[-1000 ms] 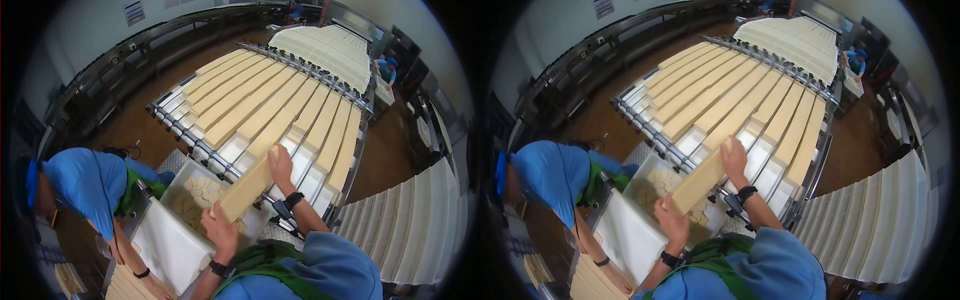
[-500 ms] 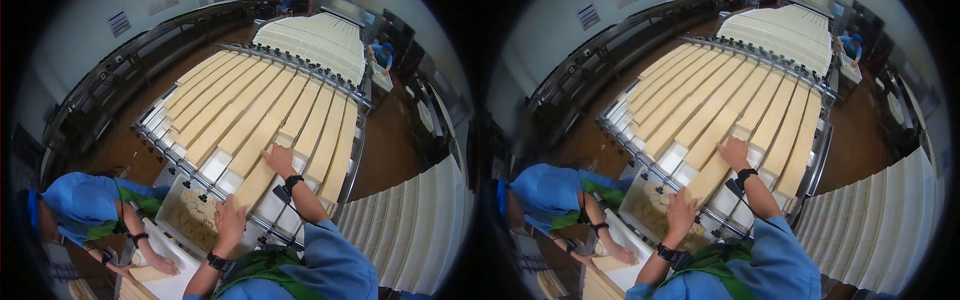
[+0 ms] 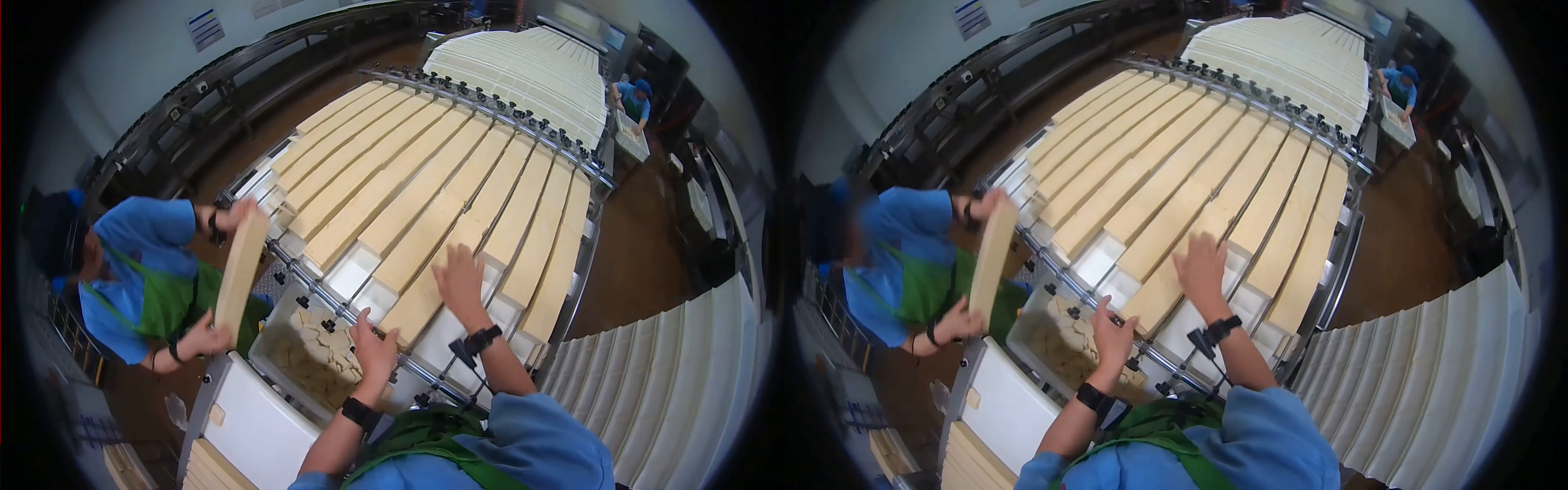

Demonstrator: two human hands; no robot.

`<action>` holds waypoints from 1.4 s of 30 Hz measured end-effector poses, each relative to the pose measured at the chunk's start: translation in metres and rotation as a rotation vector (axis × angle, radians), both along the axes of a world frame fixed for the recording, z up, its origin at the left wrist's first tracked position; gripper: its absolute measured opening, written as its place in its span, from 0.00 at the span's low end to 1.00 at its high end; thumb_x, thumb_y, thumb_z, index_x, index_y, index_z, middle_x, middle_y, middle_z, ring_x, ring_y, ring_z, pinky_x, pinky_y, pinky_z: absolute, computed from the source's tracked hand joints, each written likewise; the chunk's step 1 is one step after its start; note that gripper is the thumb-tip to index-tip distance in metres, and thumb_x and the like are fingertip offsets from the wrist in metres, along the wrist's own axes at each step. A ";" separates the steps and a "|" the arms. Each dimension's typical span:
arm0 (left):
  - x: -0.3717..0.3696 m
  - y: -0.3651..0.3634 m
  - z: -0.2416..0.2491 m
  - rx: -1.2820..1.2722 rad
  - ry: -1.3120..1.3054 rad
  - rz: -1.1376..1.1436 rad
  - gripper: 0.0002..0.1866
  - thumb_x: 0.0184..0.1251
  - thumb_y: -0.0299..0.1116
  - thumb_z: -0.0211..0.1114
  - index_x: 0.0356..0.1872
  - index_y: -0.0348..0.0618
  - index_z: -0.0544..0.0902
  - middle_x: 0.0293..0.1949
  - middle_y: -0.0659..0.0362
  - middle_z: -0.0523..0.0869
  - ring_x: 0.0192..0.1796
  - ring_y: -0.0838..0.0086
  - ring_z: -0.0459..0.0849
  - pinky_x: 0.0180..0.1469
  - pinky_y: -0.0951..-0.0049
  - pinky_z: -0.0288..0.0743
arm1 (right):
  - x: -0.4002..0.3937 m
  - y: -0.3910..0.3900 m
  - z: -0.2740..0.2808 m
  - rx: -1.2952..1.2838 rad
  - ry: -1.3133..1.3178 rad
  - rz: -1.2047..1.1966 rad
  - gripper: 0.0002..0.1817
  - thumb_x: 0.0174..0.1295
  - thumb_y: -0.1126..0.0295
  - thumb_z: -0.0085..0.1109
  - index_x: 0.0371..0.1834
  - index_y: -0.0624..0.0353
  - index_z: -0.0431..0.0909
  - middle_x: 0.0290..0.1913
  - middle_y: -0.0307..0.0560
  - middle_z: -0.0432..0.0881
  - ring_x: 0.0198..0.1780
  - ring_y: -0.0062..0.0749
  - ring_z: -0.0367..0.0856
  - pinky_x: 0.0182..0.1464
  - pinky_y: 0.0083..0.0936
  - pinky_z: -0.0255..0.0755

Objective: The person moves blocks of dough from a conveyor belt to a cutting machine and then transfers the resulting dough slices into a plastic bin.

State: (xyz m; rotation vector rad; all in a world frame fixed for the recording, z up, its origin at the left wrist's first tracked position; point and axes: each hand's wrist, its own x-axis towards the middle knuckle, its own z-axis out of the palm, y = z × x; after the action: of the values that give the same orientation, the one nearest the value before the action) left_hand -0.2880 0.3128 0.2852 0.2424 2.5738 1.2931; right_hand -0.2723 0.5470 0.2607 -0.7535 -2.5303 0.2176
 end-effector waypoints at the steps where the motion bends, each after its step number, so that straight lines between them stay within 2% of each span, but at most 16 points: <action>1: -0.002 0.001 -0.006 0.002 -0.003 0.008 0.40 0.61 0.31 0.76 0.74 0.45 0.67 0.59 0.44 0.73 0.58 0.50 0.79 0.61 0.55 0.75 | 0.008 -0.013 -0.006 -0.076 0.029 0.119 0.35 0.72 0.51 0.61 0.73 0.66 0.70 0.70 0.69 0.72 0.76 0.60 0.66 0.77 0.65 0.50; 5: -0.008 -0.005 -0.033 0.085 0.031 0.041 0.39 0.54 0.25 0.79 0.70 0.47 0.74 0.54 0.48 0.78 0.53 0.59 0.81 0.51 0.63 0.79 | 0.044 -0.084 0.001 -0.340 -0.035 0.529 0.36 0.73 0.50 0.59 0.79 0.56 0.66 0.80 0.69 0.60 0.83 0.60 0.55 0.78 0.70 0.43; 7: -0.011 -0.008 -0.039 0.180 -0.011 0.039 0.37 0.52 0.20 0.76 0.68 0.47 0.77 0.54 0.51 0.79 0.51 0.66 0.81 0.44 0.67 0.80 | 0.051 -0.102 0.001 -0.297 -0.141 0.575 0.36 0.74 0.50 0.58 0.81 0.52 0.65 0.82 0.65 0.58 0.84 0.59 0.52 0.79 0.71 0.41; 9: -0.013 -0.011 -0.032 0.246 -0.093 0.072 0.36 0.52 0.19 0.74 0.67 0.46 0.78 0.53 0.51 0.80 0.51 0.63 0.82 0.48 0.65 0.80 | 0.052 -0.108 -0.002 -0.172 -0.278 0.575 0.36 0.75 0.50 0.56 0.83 0.44 0.62 0.84 0.57 0.56 0.86 0.57 0.47 0.80 0.71 0.36; 12: 0.001 -0.023 -0.035 0.383 -0.145 0.131 0.31 0.54 0.17 0.69 0.63 0.44 0.81 0.51 0.52 0.81 0.49 0.64 0.84 0.49 0.67 0.82 | 0.048 -0.104 -0.006 -0.010 -0.346 0.488 0.37 0.73 0.50 0.58 0.84 0.43 0.62 0.85 0.56 0.55 0.87 0.56 0.46 0.80 0.72 0.35; 15: 0.015 -0.057 -0.023 0.501 -0.084 0.188 0.25 0.59 0.16 0.66 0.60 0.41 0.83 0.54 0.52 0.80 0.48 0.69 0.85 0.47 0.75 0.84 | 0.047 -0.103 -0.015 -0.030 -0.358 0.493 0.39 0.72 0.51 0.59 0.84 0.45 0.60 0.85 0.57 0.54 0.87 0.58 0.45 0.79 0.74 0.34; 18: 0.021 -0.112 -0.016 0.598 -0.005 0.263 0.24 0.61 0.15 0.65 0.60 0.42 0.83 0.55 0.53 0.80 0.48 0.70 0.86 0.45 0.74 0.84 | 0.042 -0.098 -0.011 -0.050 -0.363 0.383 0.40 0.72 0.53 0.60 0.85 0.48 0.59 0.85 0.61 0.53 0.87 0.59 0.44 0.79 0.76 0.33; 20: 0.027 -0.166 -0.011 0.591 -0.094 0.351 0.24 0.64 0.17 0.66 0.62 0.42 0.81 0.57 0.51 0.79 0.54 0.65 0.86 0.51 0.71 0.83 | 0.037 -0.104 -0.004 0.013 -0.287 0.363 0.38 0.72 0.58 0.61 0.84 0.53 0.60 0.84 0.63 0.55 0.86 0.60 0.46 0.80 0.73 0.35; 21: 0.034 -0.194 -0.023 0.440 0.058 0.327 0.24 0.65 0.19 0.67 0.63 0.41 0.80 0.58 0.50 0.78 0.58 0.60 0.84 0.55 0.68 0.81 | 0.030 -0.120 0.005 0.020 -0.287 0.439 0.38 0.72 0.58 0.61 0.84 0.53 0.60 0.84 0.63 0.55 0.86 0.60 0.46 0.80 0.73 0.35; 24: 0.072 -0.277 -0.031 0.159 0.247 0.482 0.22 0.69 0.25 0.67 0.64 0.38 0.78 0.60 0.45 0.77 0.63 0.47 0.78 0.64 0.56 0.76 | 0.004 -0.194 0.024 -0.010 -0.125 0.629 0.35 0.72 0.64 0.60 0.81 0.57 0.61 0.81 0.62 0.61 0.85 0.59 0.51 0.81 0.67 0.38; 26: 0.106 -0.331 -0.050 0.083 0.318 0.636 0.20 0.70 0.25 0.66 0.62 0.38 0.79 0.58 0.44 0.78 0.63 0.47 0.78 0.64 0.55 0.75 | -0.014 -0.258 0.022 -0.060 -0.083 0.922 0.33 0.72 0.66 0.60 0.79 0.59 0.64 0.78 0.61 0.65 0.83 0.60 0.54 0.82 0.62 0.39; 27: 0.126 -0.357 -0.063 0.005 0.426 0.747 0.19 0.70 0.25 0.66 0.61 0.40 0.80 0.56 0.45 0.79 0.59 0.48 0.81 0.61 0.60 0.78 | -0.023 -0.297 0.017 -0.075 -0.021 1.055 0.31 0.70 0.68 0.62 0.76 0.60 0.69 0.74 0.60 0.71 0.81 0.59 0.60 0.82 0.57 0.46; 31: 0.202 -0.425 -0.088 -0.367 0.391 1.187 0.26 0.67 0.31 0.70 0.64 0.36 0.77 0.60 0.41 0.74 0.63 0.45 0.74 0.68 0.49 0.67 | -0.051 -0.464 0.000 -0.366 -0.123 1.495 0.23 0.66 0.71 0.65 0.64 0.65 0.78 0.60 0.61 0.80 0.66 0.57 0.74 0.72 0.47 0.65; 33: 0.226 -0.449 -0.095 -0.503 0.178 1.542 0.35 0.63 0.34 0.74 0.70 0.36 0.73 0.64 0.38 0.68 0.65 0.43 0.71 0.70 0.45 0.63 | -0.059 -0.542 -0.009 -0.447 -0.186 1.655 0.23 0.66 0.71 0.66 0.63 0.67 0.79 0.56 0.61 0.80 0.61 0.57 0.75 0.68 0.46 0.69; 37: 0.247 -0.487 -0.105 -0.501 0.090 1.616 0.41 0.59 0.36 0.77 0.72 0.34 0.69 0.63 0.38 0.66 0.63 0.43 0.72 0.68 0.47 0.66 | -0.077 -0.677 -0.047 -0.386 -0.219 1.861 0.24 0.65 0.69 0.66 0.62 0.69 0.78 0.57 0.62 0.79 0.61 0.59 0.74 0.67 0.47 0.69; 42: 0.237 -0.514 -0.098 -0.300 0.098 1.389 0.44 0.54 0.35 0.81 0.71 0.31 0.69 0.61 0.38 0.66 0.61 0.41 0.74 0.65 0.52 0.73 | -0.094 -0.788 -0.068 -0.237 -0.218 1.834 0.27 0.63 0.64 0.69 0.63 0.68 0.78 0.59 0.59 0.77 0.63 0.55 0.72 0.65 0.49 0.69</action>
State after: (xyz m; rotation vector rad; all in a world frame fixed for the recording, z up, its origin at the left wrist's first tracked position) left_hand -0.0512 -0.2015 0.1870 -1.8223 2.8896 1.0635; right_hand -0.3660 -0.2415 0.1923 1.7166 -2.5206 0.9906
